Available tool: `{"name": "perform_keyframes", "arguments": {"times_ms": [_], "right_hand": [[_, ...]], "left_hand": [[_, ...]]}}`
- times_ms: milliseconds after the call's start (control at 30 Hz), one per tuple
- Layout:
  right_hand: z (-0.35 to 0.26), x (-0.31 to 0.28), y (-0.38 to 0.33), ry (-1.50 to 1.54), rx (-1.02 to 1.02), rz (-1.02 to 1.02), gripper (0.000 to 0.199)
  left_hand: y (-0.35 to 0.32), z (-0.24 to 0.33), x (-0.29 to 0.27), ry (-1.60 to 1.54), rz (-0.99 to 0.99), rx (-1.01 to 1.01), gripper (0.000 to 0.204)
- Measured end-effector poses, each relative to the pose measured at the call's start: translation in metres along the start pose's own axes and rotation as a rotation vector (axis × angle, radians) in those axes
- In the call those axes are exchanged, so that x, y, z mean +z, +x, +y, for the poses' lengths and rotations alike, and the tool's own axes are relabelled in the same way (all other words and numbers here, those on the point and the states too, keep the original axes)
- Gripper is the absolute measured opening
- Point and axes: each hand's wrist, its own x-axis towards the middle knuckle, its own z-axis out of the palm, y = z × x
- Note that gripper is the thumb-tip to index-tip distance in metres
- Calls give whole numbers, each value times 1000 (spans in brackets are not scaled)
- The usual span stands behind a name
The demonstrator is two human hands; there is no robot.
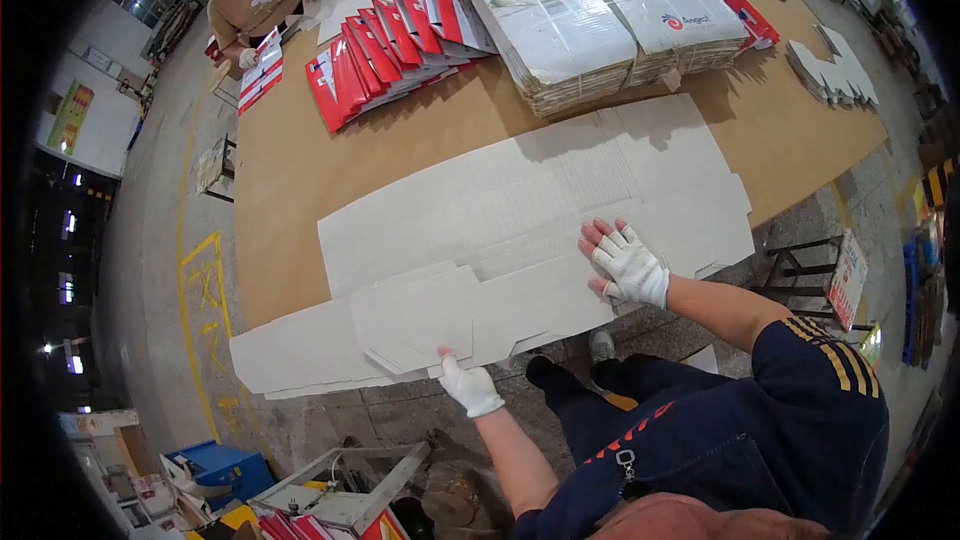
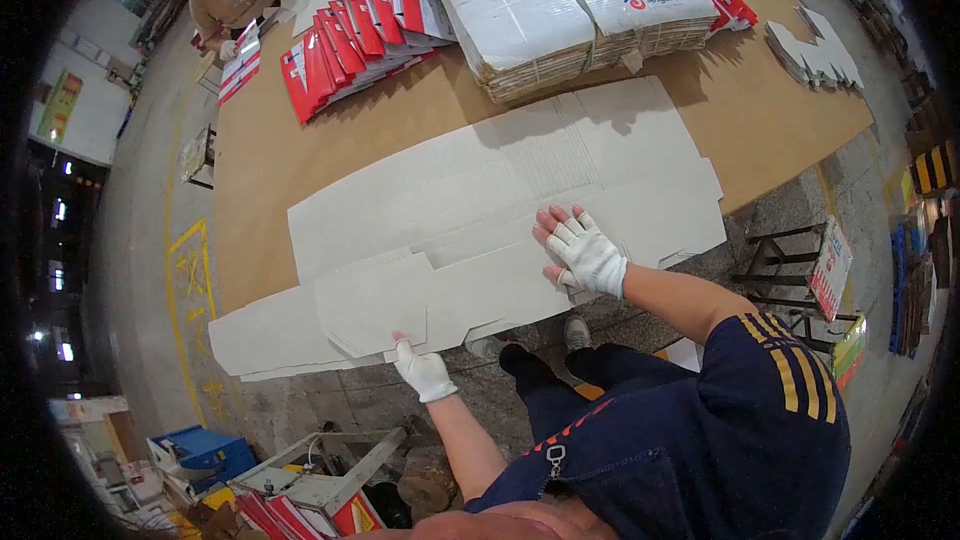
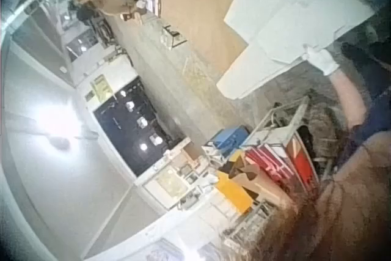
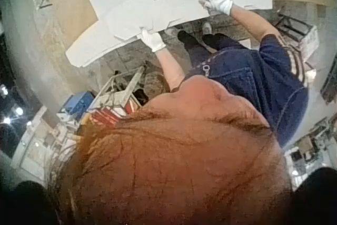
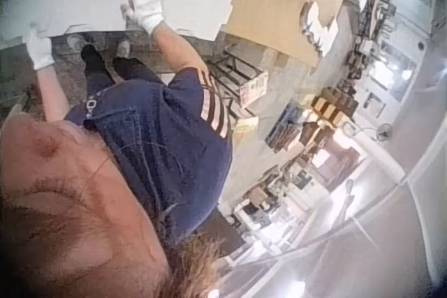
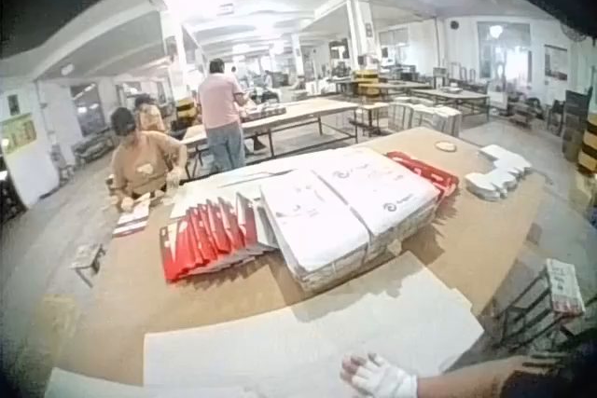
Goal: Folding and stacking large white cardboard packaging sheets on a industrial work table.
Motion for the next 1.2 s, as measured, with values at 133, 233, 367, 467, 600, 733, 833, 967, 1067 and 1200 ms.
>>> {"name": "perform_keyframes", "arguments": {"times_ms": [133,233,367,467,600,733,833,967,1067,1200], "right_hand": [[-5,-8,-1,14,-39,24,69],[-4,-8,4,28,-39,33,69],[1,-11,7,33,-42,35,69],[-2,-11,6,65,-54,37,69],[1,-8,-3,39,-94,43,69],[8,-3,-13,20,-61,29,70],[6,-1,-14,8,-60,50,70],[3,-2,-1,38,-57,43,70],[15,-10,-6,32,-7,30,69],[14,-13,-2,43,-58,53,69]], "left_hand": [[-27,-6,16,888,378,435,39],[-24,-9,17,1218,290,803,29],[-8,5,9,414,216,348,28],[-9,10,11,278,195,127,30],[-22,-20,13,975,319,698,32],[-26,-15,11,893,323,570,33],[-11,10,-8,49,77,91,37],[5,-4,-21,509,298,406,38],[-21,-14,25,1100,306,675,34],[-19,-5,20,913,283,722,37]]}}
